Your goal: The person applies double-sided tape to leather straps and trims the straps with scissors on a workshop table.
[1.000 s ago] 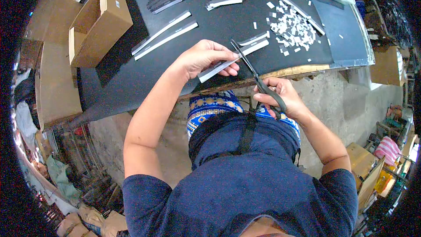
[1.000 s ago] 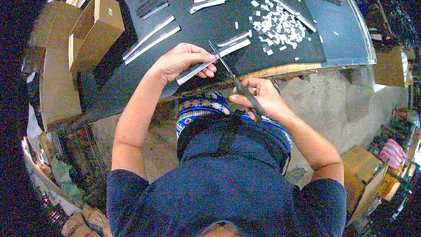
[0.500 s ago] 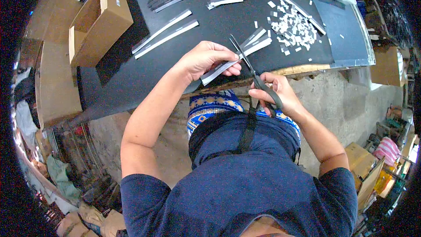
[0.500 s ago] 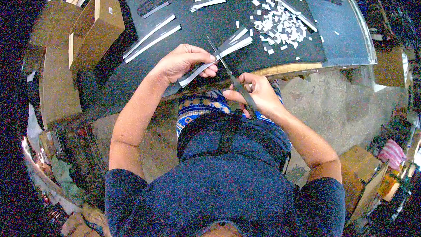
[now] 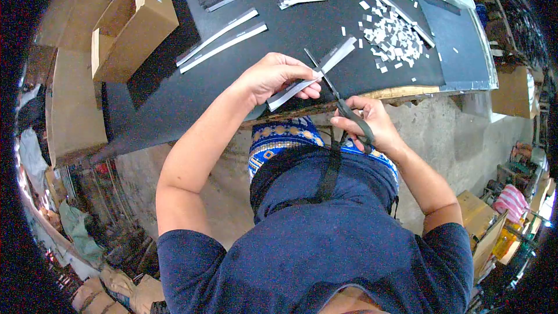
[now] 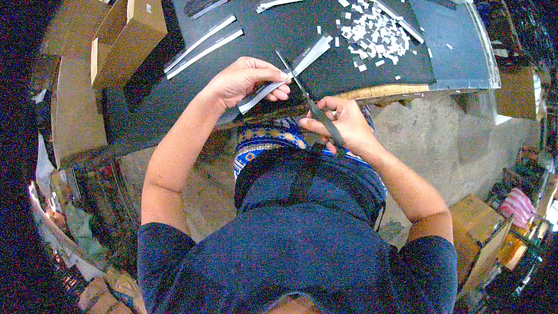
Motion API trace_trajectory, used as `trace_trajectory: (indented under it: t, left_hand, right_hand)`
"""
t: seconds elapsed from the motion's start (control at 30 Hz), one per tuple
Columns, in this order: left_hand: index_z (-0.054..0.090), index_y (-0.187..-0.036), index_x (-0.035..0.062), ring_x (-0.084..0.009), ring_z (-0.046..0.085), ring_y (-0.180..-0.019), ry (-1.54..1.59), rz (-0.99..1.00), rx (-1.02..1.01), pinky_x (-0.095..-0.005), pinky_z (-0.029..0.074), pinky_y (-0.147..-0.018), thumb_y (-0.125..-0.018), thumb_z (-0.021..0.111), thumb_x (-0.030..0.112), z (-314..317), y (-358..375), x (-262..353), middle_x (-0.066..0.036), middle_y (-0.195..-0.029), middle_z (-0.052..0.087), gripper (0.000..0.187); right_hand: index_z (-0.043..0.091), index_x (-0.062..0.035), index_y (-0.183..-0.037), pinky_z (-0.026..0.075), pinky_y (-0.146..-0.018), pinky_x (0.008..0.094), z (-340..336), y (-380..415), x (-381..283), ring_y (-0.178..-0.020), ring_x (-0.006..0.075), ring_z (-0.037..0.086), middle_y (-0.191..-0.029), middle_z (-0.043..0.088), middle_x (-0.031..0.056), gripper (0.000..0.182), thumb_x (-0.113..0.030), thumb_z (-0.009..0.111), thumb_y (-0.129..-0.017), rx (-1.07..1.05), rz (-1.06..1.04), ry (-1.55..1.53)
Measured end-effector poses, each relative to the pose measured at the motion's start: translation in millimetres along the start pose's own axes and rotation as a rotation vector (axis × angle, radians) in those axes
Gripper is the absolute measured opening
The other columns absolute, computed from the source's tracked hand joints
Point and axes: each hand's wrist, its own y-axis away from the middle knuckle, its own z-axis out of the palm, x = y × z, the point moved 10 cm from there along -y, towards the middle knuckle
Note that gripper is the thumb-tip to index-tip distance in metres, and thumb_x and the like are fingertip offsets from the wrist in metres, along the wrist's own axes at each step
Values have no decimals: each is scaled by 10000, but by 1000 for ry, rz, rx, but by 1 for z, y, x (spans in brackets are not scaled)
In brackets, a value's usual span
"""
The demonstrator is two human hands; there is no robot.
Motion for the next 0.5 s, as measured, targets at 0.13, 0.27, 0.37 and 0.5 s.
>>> trace_trajectory:
  t: [0.13, 0.27, 0.37, 0.5]
  left_hand:
    - [675, -952, -43, -189, 695, -733, -37, -56, -21, -266, 575, -673, -864, 661, 149, 0, 1, -6, -145, -856, 700, 212]
    - [666, -948, -29, -164, 683, -716, -106, -2, -59, -255, 560, -655, -884, 649, 177, -7, 13, 2, -124, -831, 696, 216]
    - [661, -958, -19, -139, 663, -666, -111, 44, -18, -246, 546, -608, -894, 640, 179, -14, 14, 7, -108, -809, 691, 209]
    - [657, -952, -18, -118, 640, -617, 0, 78, 55, -228, 526, -558, -901, 638, 168, -18, 13, 5, -88, -785, 681, 194]
  right_hand:
    - [616, -19, -931, 344, -352, 220, -1, 0, 4, -412, 63, 503, -593, 606, 20, 329, -237, 798, -764, -14, 1, -29]
    - [608, -42, -1000, 301, -435, 211, -47, 16, -42, -493, 18, 452, -560, 551, -40, 427, -227, 843, -696, 146, -233, 224]
    - [572, -74, -991, 320, -446, 237, -106, 35, -97, -488, 34, 435, -520, 488, -38, 461, -201, 857, -653, 472, -449, 528]
    - [515, -39, -929, 448, -537, 385, -169, 29, -117, -573, 289, 604, -620, 590, 118, 439, -182, 831, -660, 773, -338, 891]
